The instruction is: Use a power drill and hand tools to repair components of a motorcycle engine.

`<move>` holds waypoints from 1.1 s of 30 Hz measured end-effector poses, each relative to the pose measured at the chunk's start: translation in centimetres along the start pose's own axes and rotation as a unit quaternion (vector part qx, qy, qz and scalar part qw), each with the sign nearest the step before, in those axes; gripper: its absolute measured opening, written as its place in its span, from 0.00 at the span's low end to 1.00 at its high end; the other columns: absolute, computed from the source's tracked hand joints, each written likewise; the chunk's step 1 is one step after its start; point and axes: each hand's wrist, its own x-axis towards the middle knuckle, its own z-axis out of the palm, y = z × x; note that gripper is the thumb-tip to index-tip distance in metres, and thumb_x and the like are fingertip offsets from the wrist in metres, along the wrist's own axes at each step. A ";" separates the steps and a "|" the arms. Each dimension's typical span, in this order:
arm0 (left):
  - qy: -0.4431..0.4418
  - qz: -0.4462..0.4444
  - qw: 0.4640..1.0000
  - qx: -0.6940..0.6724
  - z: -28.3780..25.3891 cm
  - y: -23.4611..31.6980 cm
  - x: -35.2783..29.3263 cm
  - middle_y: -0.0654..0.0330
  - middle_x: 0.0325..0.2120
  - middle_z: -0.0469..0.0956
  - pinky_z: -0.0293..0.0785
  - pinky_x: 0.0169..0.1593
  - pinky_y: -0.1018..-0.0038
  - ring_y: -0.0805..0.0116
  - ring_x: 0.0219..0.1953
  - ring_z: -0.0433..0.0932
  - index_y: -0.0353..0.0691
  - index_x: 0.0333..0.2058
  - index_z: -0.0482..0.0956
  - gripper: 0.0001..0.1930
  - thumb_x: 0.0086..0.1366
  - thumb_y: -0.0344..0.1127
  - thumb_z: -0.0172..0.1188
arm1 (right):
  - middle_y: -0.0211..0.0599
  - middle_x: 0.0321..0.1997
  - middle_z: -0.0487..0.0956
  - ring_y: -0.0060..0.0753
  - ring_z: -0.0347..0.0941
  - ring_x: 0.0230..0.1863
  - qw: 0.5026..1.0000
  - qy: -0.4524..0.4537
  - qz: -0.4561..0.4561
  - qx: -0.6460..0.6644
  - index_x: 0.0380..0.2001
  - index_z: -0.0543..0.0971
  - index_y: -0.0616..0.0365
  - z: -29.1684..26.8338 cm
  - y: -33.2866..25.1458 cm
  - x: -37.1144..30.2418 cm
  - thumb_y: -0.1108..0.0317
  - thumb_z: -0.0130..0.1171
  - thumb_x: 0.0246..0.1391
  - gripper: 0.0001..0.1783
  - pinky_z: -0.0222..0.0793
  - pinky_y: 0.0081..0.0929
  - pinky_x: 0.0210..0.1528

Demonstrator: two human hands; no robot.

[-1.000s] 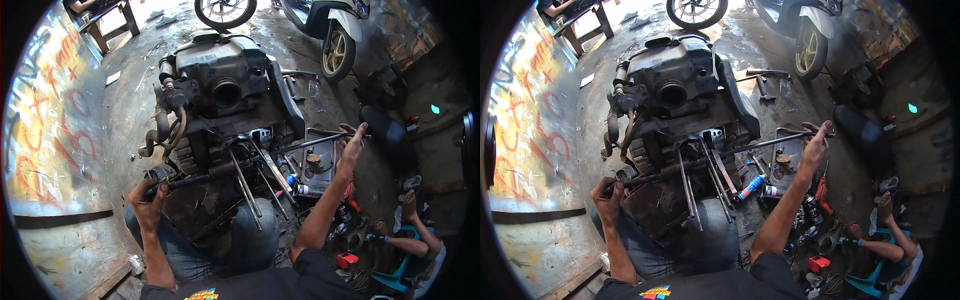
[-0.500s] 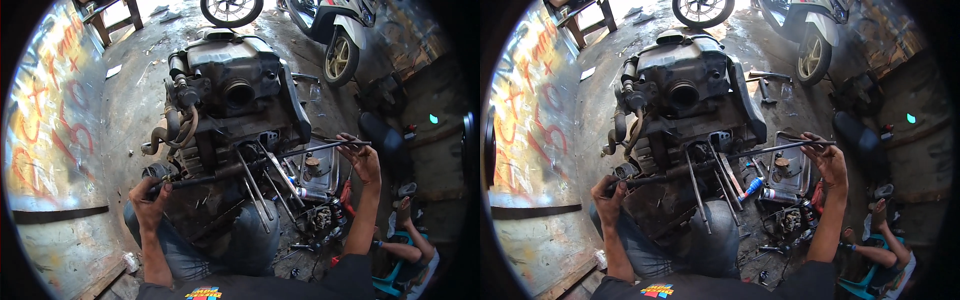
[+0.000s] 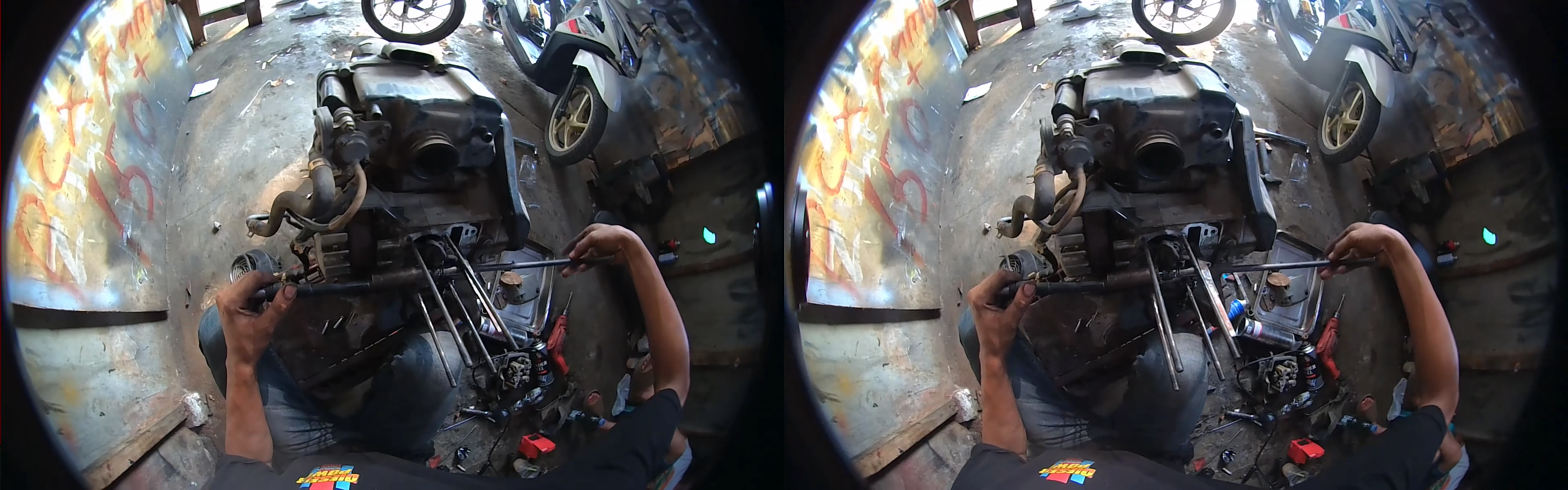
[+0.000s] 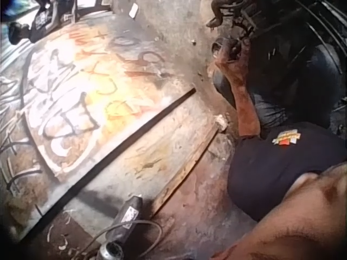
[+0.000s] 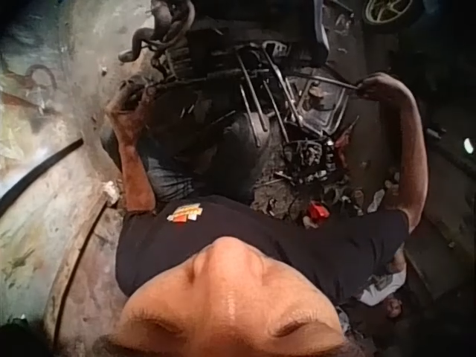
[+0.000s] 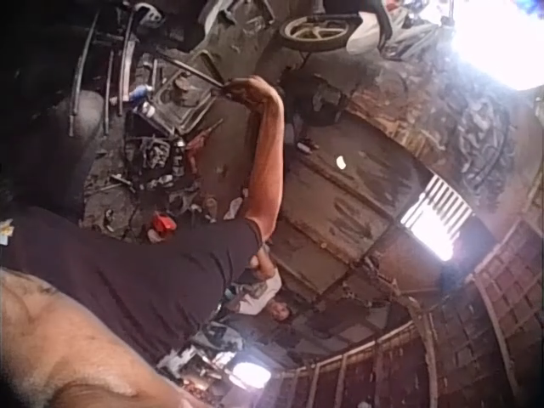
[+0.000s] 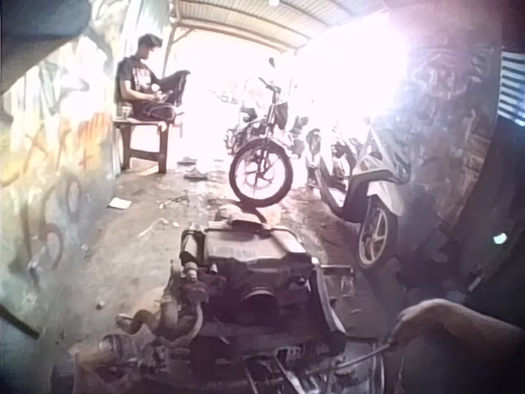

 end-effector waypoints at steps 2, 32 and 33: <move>0.003 -0.002 1.000 -0.004 0.0 0.0 0.0 0.64 0.20 0.75 0.67 0.27 0.80 0.79 0.23 0.72 0.31 0.28 0.80 0.14 0.54 0.37 0.73 | 0.33 0.30 0.82 0.15 0.70 0.20 0.995 0.001 0.097 -0.010 0.44 0.79 0.68 0.6 -0.9 0.9 0.66 0.48 0.62 0.17 0.64 0.11 0.18; -0.012 -0.050 0.998 -0.038 0.0 0.4 0.1 0.67 0.19 0.77 0.67 0.27 0.84 0.84 0.24 0.72 0.31 0.29 0.81 0.13 0.57 0.36 0.72 | 0.18 0.20 0.66 0.09 0.56 0.15 0.691 0.505 -0.402 0.325 0.37 0.75 0.52 13.2 9.2 7.6 0.55 0.60 0.63 0.13 0.49 0.14 0.14; -0.009 -0.040 0.998 -0.048 0.1 0.2 0.0 0.67 0.19 0.77 0.67 0.27 0.84 0.84 0.24 0.72 0.31 0.29 0.81 0.13 0.58 0.36 0.72 | 0.18 0.21 0.67 0.08 0.56 0.15 0.698 0.496 -0.408 0.316 0.38 0.75 0.52 13.3 8.7 7.8 0.56 0.58 0.64 0.12 0.49 0.13 0.14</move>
